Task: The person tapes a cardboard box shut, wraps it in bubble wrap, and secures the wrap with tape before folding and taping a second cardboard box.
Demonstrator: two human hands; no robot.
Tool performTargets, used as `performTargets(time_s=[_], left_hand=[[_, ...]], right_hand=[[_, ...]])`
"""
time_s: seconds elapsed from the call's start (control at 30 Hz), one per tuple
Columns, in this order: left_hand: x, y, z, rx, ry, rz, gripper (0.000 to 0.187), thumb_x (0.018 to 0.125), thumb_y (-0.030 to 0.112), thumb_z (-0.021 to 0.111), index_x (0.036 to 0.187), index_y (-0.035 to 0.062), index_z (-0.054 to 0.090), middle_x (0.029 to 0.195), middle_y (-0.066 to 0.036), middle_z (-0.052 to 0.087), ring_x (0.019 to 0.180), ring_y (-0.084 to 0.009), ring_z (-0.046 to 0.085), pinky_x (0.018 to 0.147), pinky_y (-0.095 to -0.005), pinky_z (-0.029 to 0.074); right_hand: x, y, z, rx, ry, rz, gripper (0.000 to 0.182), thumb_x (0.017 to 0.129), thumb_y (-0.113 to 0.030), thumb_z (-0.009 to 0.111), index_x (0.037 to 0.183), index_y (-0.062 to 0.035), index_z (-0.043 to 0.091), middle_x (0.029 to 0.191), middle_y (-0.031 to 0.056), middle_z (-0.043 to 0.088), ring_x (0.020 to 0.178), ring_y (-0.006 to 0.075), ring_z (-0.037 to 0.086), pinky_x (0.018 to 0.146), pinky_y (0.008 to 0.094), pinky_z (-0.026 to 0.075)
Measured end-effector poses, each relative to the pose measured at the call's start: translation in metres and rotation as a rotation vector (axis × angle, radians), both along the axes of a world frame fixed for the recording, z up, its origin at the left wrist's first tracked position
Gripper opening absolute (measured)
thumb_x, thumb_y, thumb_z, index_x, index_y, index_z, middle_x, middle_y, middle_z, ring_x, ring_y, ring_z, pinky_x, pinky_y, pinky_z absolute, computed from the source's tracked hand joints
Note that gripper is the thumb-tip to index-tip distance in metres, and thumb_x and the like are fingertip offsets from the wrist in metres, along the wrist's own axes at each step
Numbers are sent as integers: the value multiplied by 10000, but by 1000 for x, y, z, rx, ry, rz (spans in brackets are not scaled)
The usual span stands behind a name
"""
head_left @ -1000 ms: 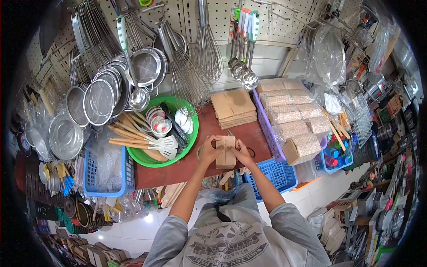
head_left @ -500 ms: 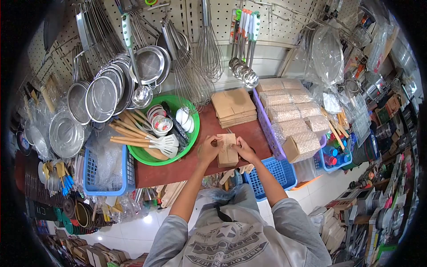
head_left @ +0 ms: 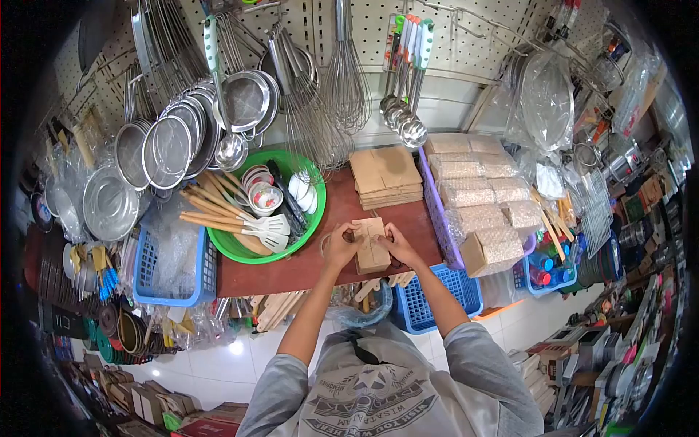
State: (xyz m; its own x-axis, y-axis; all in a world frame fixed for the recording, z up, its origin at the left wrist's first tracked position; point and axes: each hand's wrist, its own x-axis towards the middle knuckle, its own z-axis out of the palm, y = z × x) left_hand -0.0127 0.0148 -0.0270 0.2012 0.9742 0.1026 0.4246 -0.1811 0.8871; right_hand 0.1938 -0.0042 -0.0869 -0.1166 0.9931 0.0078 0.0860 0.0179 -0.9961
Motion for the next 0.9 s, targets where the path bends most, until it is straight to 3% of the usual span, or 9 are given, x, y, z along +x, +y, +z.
performTargets(time_s=[0.23, 0.43, 0.53, 0.63, 0.8, 0.9], left_hand=[[11, -14, -5, -5, 15, 120, 247, 812, 152, 698, 1060, 142, 699, 899, -54, 567, 783, -183, 583, 754, -307, 470], [3, -28, -11, 50, 43, 39, 486, 871, 144, 642, 1349, 207, 577, 1053, -98, 611, 894, -223, 593, 818, -323, 476], [2, -37, -25, 127, -48, 31, 535, 885, 133, 634, 1405, 182, 515, 1123, -124, 605, 939, -235, 584, 847, -325, 475], [4, -62, -13, -45, -229, 18, 500, 895, 115, 630, 1384, 143, 527, 1125, -127, 594, 971, -227, 575, 868, -317, 473], [9, -93, 1, -15, -117, 112, 434, 875, 69, 657, 1300, 113, 578, 1102, -103, 586, 918, -186, 596, 813, -293, 502], [18, -104, 1, 51, -110, 178, 420, 863, 47, 665, 1273, 103, 590, 1073, -93, 585, 868, -175, 610, 768, -284, 517]], right_hand=[[5, 3, -1, -60, 12, 43, 275, 942, -180, 641, 888, -142, 374, 772, -58, 382, 668, 27, 352, 563, 197, 331], [-2, 1, 3, 77, 69, -8, 289, 920, -147, 666, 969, -133, 381, 727, -58, 346, 641, 33, 319, 555, 191, 313], [-2, 3, -2, 116, 98, -18, 311, 904, -116, 678, 1008, -120, 385, 724, -56, 353, 643, 33, 327, 567, 195, 317], [-5, 4, -8, 131, 99, -54, 342, 878, -123, 701, 1018, -100, 390, 705, -39, 377, 631, 58, 364, 573, 227, 336], [-7, 7, -16, 145, 154, -92, 374, 834, -167, 756, 1014, -87, 438, 729, -7, 464, 650, 73, 449, 579, 253, 400], [-7, -2, -1, 192, -17, -184, 391, 832, -210, 764, 1057, -80, 471, 744, 9, 491, 623, 106, 471, 569, 287, 426]])
